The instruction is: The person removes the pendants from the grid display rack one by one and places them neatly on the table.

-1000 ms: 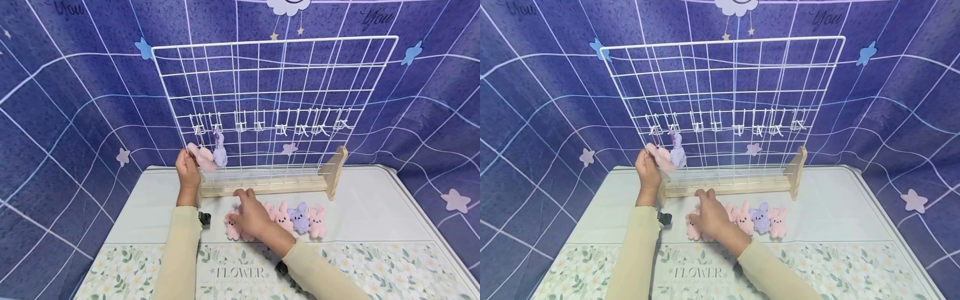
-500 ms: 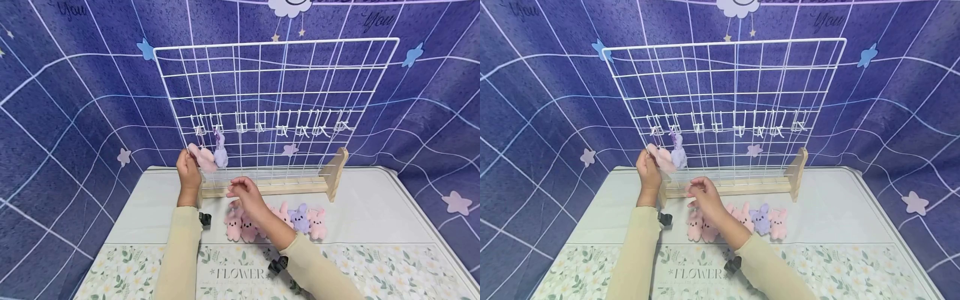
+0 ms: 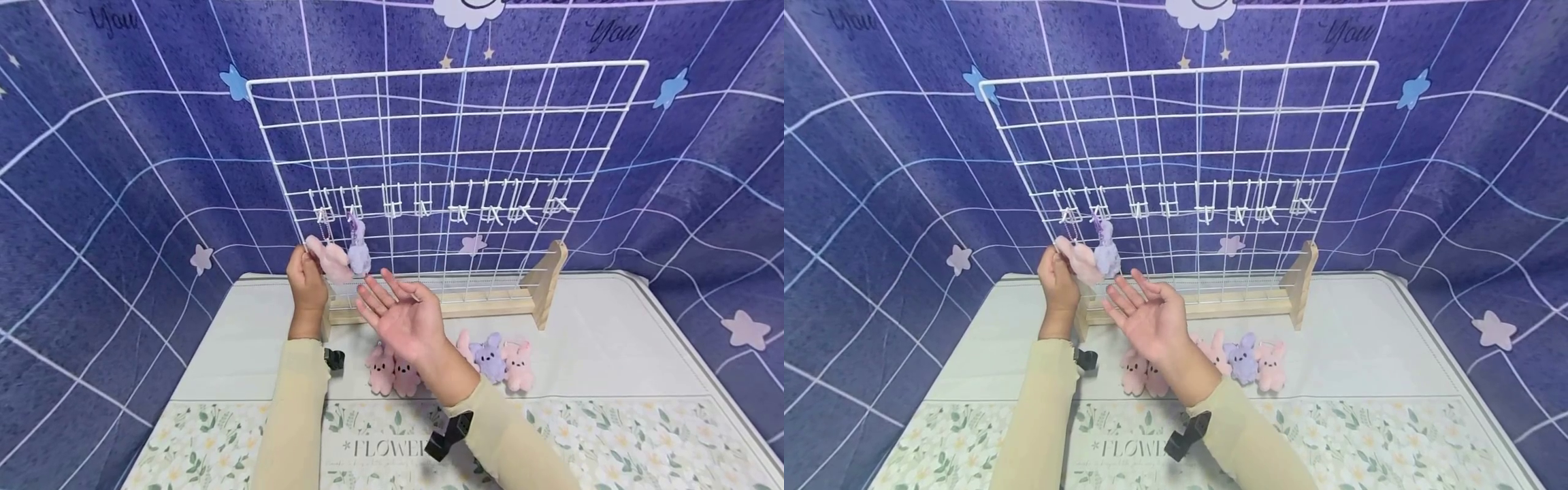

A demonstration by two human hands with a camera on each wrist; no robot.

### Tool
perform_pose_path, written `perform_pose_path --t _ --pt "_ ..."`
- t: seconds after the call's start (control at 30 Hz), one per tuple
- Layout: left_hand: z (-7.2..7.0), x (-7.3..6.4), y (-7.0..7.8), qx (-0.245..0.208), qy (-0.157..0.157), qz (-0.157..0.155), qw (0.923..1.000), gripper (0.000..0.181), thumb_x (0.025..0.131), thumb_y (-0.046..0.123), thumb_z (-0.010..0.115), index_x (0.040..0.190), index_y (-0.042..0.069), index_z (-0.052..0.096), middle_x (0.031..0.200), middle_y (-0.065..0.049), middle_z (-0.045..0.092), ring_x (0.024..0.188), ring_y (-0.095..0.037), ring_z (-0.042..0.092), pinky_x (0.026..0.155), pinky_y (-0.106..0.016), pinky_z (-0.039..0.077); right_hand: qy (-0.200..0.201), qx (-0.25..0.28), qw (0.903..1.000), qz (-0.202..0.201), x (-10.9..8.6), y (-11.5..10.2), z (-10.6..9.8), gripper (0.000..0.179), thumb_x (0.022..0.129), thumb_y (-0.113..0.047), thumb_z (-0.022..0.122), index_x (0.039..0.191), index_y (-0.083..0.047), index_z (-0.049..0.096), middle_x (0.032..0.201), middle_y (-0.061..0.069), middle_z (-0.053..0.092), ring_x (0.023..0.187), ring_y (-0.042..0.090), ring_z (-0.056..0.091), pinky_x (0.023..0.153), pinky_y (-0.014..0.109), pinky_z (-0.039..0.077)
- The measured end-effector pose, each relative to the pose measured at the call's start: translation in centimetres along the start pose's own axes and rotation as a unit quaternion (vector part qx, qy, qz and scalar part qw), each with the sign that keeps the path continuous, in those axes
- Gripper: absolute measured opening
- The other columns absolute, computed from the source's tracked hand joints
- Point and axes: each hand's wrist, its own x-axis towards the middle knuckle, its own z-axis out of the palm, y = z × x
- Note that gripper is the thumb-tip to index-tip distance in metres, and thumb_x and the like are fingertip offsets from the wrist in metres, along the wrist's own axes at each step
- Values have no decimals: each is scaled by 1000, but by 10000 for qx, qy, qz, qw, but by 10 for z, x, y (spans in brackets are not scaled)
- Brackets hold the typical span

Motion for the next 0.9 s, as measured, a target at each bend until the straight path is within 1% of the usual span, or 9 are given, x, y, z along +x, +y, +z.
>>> perform_pose_path --t 0.07,0.13,0.33,0.5,0.6,0.67,0.73,0.8,0.9 --pt "0 0 0 34 -2 17 10000 23 101 1 39 86 -12 51 71 14 48 61 1 46 57 -13 38 -115 173 9998 -9 1 -1 2 36 106 -20 36 137 -15 54 164 13 38 161 34 28 133 48 26" --pt "1 0 1 68 21 15 10000 24 101 2 39 85 -12 50 70 15 48 61 1 45 56 -13 37 -216 144 9996 -54 2 -1 4 38 107 -20 35 141 -15 51 168 11 33 162 36 25 133 48 24" --pt "4 0 4 170 76 -80 9998 22 100 -2 37 84 -12 47 71 16 45 61 4 42 57 -12 34 -487 -333 9981 -191 4 -2 10 39 107 -21 33 141 -17 52 178 5 12 163 39 20 135 51 20" --pt "2 -2 1 135 163 21 9998 22 98 -5 36 85 -18 47 74 18 47 68 5 44 64 -12 36 -839 -669 9942 49 4 -2 13 40 107 -24 33 143 -22 52 179 7 9 164 40 16 135 51 15" --pt "0 -3 1 -52 137 32 9999 21 98 -5 37 83 -13 51 79 18 51 75 5 48 70 -12 39 -1055 -1007 9889 272 2 -3 14 50 108 -29 29 157 -27 38 178 10 10 163 37 16 130 44 22" --pt "0 -4 2 -298 53 -41 9995 24 98 -3 37 82 -1 54 81 17 52 77 3 50 71 -13 41 -1223 -1293 9833 375 1 -3 15 58 107 -32 27 165 -29 26 177 9 16 157 34 23 119 37 33" --pt "-1 -4 2 -459 -36 -89 9989 28 99 -1 38 83 13 56 82 16 53 78 1 51 71 -13 42 -1415 -1555 9767 430 0 -3 16 64 105 -33 28 168 -30 17 171 7 26 145 28 34 103 30 39" --pt "-1 -3 0 -616 -85 -105 9980 32 100 1 38 85 23 55 82 14 53 78 0 51 71 -14 42 -1610 -1729 9706 458 0 -3 18 69 102 -32 36 168 -31 17 157 3 38 128 22 43 91 26 41" --pt "-1 -2 -2 -533 -128 -5 9985 29 101 4 39 84 21 55 81 13 52 77 -1 50 71 -15 41 -1913 -1852 9628 461 1 -2 19 69 95 -32 54 160 -32 29 134 -1 49 112 17 49 85 24 44"
